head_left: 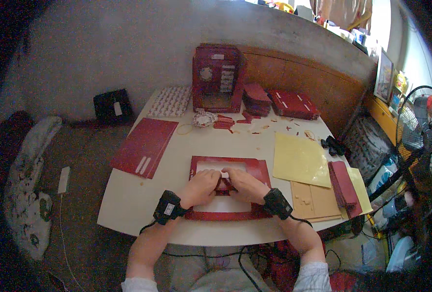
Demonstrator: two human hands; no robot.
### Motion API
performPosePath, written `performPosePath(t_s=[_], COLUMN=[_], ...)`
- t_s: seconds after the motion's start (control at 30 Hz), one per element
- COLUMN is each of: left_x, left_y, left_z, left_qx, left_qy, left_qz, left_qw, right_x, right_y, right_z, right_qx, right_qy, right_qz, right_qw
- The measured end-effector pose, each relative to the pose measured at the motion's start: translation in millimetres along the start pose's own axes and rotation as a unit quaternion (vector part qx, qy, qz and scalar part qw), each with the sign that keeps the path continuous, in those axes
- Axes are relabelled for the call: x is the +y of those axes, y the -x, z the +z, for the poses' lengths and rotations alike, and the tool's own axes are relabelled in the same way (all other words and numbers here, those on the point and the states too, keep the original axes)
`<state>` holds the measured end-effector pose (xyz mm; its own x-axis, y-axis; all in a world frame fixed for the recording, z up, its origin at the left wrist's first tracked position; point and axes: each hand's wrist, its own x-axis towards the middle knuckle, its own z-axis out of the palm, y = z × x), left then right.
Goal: The recorder is assembling and preparing red product packaging for 'ATM Money Wallets'.
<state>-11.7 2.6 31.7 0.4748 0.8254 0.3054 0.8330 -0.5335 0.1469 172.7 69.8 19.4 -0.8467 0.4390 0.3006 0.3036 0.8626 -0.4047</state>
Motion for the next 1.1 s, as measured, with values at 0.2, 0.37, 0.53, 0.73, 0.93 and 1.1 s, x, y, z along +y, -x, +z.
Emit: performPosePath(t_s=[0.2,0.37,0.53,0.73,0.93,1.1], left_x=[-1.8,4.5,3.0,-2.3,-3.0,-1.2], left_y=[4.6,4.5,10.4,12.8,11.9,9.7], left_z=[5.4,4.3,12.0,21.1,22.2,20.3], left_qx=[0.022,-0.027,-0.014,-0.02,-0.028,-0.014], left_qy=[-0.004,-0.037,-0.06,-0.093,-0.076,-0.082], left_qz=[0.007,-0.015,-0.017,-0.014,-0.02,-0.006], left_qw=[1.0,0.999,0.998,0.995,0.997,0.997], right_x=[-6.9,1.0,-3.2,-2.7,-2.8,0.7], right_y=[-1.8,4.8,14.0,14.1,13.5,14.1], right_z=[-6.8,-0.4,9.1,12.6,11.1,11.9], right_qx=[-0.033,-0.018,0.015,-0.025,-0.023,-0.032], right_qy=[-0.034,0.056,0.158,0.162,0.13,0.139], right_qz=[0.029,-0.029,-0.055,-0.032,-0.029,-0.034], right_qw=[0.998,0.998,0.986,0.986,0.991,0.989])
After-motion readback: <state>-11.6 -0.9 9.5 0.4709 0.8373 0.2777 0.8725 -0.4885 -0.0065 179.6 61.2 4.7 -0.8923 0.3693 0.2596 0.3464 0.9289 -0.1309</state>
